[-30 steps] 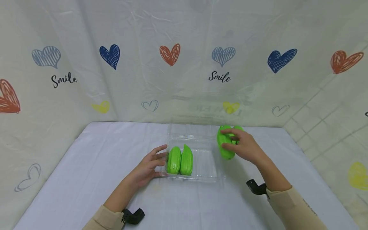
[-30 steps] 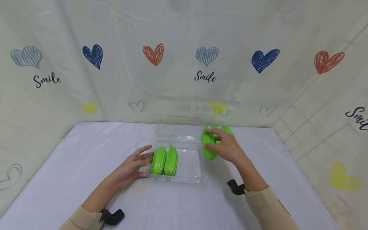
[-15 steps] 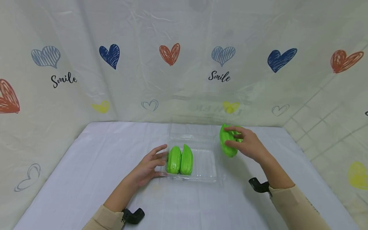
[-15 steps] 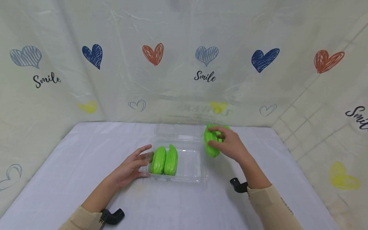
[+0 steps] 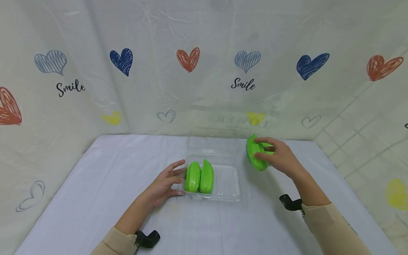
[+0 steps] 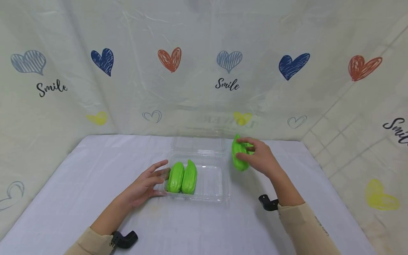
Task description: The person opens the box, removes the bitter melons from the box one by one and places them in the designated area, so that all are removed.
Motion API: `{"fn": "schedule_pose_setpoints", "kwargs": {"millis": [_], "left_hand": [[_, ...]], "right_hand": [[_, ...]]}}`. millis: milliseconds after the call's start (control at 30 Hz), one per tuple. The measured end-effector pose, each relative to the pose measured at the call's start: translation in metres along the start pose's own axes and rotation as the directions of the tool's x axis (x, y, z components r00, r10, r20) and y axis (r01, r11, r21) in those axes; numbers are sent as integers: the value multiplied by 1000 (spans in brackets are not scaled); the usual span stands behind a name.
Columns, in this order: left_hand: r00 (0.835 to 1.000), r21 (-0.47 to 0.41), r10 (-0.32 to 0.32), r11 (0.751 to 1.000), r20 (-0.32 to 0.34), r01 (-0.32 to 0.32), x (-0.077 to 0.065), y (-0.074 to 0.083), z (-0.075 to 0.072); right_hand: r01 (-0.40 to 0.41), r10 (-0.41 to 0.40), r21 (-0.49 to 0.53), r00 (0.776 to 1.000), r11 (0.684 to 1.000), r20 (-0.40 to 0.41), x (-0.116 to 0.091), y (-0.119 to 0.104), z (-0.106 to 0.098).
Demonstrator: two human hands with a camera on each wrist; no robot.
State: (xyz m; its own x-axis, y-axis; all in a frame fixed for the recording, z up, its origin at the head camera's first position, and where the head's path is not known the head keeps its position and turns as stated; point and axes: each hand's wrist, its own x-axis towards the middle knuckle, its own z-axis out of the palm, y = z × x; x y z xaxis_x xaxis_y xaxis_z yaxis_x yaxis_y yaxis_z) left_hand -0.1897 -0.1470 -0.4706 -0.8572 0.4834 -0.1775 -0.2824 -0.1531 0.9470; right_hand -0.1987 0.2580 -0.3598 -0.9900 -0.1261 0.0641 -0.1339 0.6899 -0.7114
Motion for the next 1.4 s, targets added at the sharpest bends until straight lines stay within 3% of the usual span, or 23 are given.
{"fn": "schedule_pose_setpoints", "kwargs": {"millis": [1400], "left_hand": [[1000,-1,6,1000,6,-6,-1,1,0]], "right_hand": [[-143,144,27,988,989,-51,12,49,-30]]}}
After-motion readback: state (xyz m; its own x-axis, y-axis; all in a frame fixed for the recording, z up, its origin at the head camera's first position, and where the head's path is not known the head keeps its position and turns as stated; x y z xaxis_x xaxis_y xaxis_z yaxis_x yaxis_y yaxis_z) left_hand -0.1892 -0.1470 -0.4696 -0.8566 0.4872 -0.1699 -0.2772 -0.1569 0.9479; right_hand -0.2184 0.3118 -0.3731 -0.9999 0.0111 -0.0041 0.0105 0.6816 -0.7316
